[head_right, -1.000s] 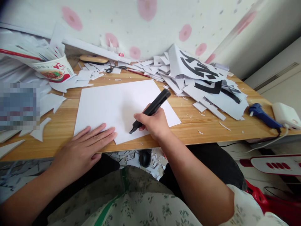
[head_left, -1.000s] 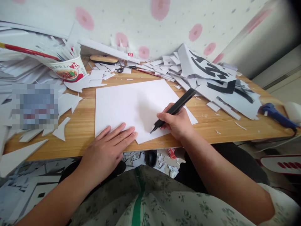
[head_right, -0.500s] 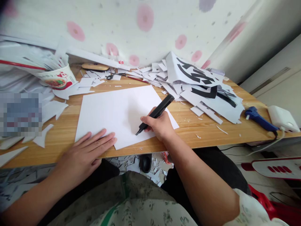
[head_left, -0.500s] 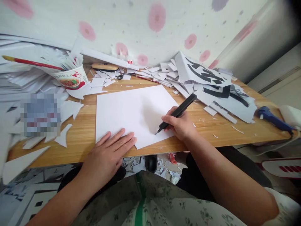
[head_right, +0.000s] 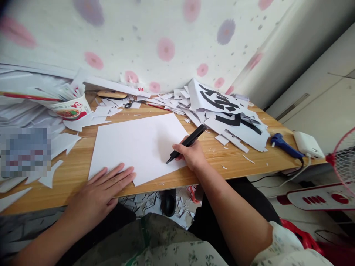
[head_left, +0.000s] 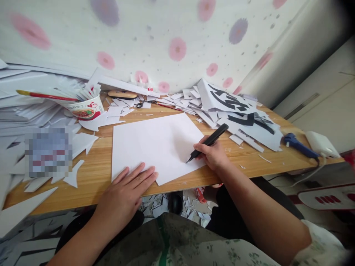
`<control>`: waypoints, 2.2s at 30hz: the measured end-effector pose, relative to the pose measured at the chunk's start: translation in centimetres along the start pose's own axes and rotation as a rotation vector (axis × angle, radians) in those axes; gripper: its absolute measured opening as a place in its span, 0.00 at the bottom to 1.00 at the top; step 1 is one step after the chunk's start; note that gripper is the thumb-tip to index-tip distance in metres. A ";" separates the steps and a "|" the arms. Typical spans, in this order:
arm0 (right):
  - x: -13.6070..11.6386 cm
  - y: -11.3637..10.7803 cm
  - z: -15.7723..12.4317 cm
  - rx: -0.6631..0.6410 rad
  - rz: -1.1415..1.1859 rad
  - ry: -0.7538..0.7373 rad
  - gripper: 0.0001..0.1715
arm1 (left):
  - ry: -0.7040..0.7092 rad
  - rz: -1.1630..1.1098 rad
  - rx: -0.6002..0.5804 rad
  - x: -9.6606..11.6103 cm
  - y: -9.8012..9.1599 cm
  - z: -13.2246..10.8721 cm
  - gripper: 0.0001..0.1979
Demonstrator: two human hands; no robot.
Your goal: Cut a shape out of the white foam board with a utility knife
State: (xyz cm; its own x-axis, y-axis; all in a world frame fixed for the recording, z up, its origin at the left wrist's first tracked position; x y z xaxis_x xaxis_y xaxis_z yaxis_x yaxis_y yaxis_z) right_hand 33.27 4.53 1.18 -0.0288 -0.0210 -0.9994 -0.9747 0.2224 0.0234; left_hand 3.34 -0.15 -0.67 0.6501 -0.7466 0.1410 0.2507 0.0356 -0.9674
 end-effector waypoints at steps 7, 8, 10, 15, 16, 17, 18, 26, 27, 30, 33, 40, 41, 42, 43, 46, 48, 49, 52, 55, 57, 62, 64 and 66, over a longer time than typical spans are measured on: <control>0.0 -0.6 -0.2 0.068 -0.024 0.004 0.18 | 0.034 -0.017 0.049 -0.6 0.4 0.0 0.34; 0.0 -0.6 -0.3 0.080 -0.018 0.000 0.18 | 0.038 -0.009 0.050 -0.6 0.4 0.0 0.35; 0.0 -0.6 -0.5 0.105 -0.006 -0.014 0.18 | 0.046 0.009 0.049 -0.7 0.5 0.0 0.36; -0.1 -0.8 -1.0 0.181 -0.012 -0.037 0.17 | 0.050 0.009 0.061 -0.5 0.4 0.1 0.36; -0.1 -0.8 -1.1 0.202 -0.019 -0.040 0.17 | 0.048 0.004 0.065 -0.5 0.4 0.1 0.35; 0.0 -0.9 -1.2 0.223 -0.027 -0.045 0.17 | 0.046 0.001 0.069 -0.5 0.4 0.1 0.35; 0.0 -0.9 -1.3 0.241 -0.035 -0.050 0.17 | 0.045 -0.002 0.072 -0.5 0.4 0.1 0.34; 0.5 -1.4 -2.0 0.365 -0.030 -0.074 0.17 | 0.022 -0.029 0.060 -0.5 0.4 0.1 0.34; 0.6 -1.5 -2.1 0.389 -0.018 -0.076 0.17 | 0.014 -0.027 0.055 -0.5 0.4 0.0 0.35; 0.8 -1.6 -2.6 0.447 0.011 -0.079 0.17 | -0.002 -0.008 0.032 -0.4 0.3 0.1 0.36; 1.0 -1.7 -3.1 0.493 0.020 -0.079 0.18 | -0.018 0.009 0.010 -0.3 0.2 0.1 0.38; 0.8 -1.8 -4.4 0.600 -0.034 -0.106 0.18 | -0.029 -0.009 -0.013 -0.3 0.0 0.3 0.38; 0.8 -1.8 -4.6 0.615 -0.045 -0.107 0.18 | -0.032 -0.008 -0.017 -0.3 0.0 0.3 0.38; 0.7 -1.9 -4.7 0.634 -0.060 -0.106 0.18 | -0.039 -0.005 -0.020 -0.2 0.0 0.3 0.38; 0.8 -1.9 -4.8 0.656 -0.075 -0.106 0.18 | -0.049 -0.002 -0.021 -0.2 0.0 0.4 0.38; 0.9 -2.2 -5.1 0.714 -0.104 -0.121 0.17 | -0.077 0.002 -0.029 0.0 0.0 0.4 0.39; 1.1 -2.5 -5.2 0.730 -0.104 -0.128 0.17 | -0.086 -0.001 -0.039 0.2 -0.1 0.4 0.39; 1.1 -2.7 -5.3 0.740 -0.102 -0.126 0.16 | -0.091 -0.004 -0.043 0.2 -0.2 0.5 0.39; 0.9 -3.1 -5.6 0.772 -0.115 -0.104 0.15 | -0.106 -0.017 -0.047 0.4 -0.3 0.5 0.39; 0.7 -3.2 -5.9 0.780 -0.114 -0.083 0.13 | -0.118 -0.040 -0.039 0.6 -0.4 0.6 0.39; 0.6 -3.1 -5.9 0.794 -0.075 -0.077 0.13 | -0.123 -0.048 -0.037 0.7 -0.4 0.7 0.39; 0.8 -3.2 -5.8 0.807 -0.022 -0.079 0.15 | -0.128 -0.040 -0.048 1.0 -0.6 0.7 0.40; 0.9 -4.0 -5.8 0.843 -0.006 -0.086 0.15 | -0.123 -0.041 -0.049 1.0 -0.6 0.6 0.40; 0.8 -5.3 -6.0 0.906 0.019 -0.098 0.13 | -0.120 -0.039 -0.050 0.9 -0.5 0.6 0.40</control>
State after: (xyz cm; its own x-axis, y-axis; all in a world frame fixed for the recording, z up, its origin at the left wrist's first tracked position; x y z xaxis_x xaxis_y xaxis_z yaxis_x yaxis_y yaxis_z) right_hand 37.03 -2.52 0.41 0.0165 0.0640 -0.9978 -0.4256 0.9035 0.0509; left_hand 4.24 -0.40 0.10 0.7225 -0.6618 0.2001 0.2434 -0.0274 -0.9695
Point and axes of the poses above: each hand's wrist, its own z-axis towards the middle knuckle, its own y-axis out of the palm, x = y × z, the point moved 1 cm from there along z, towards the middle knuckle, and after that the axes turned 8 degrees about -z, right-handed, at the moved point
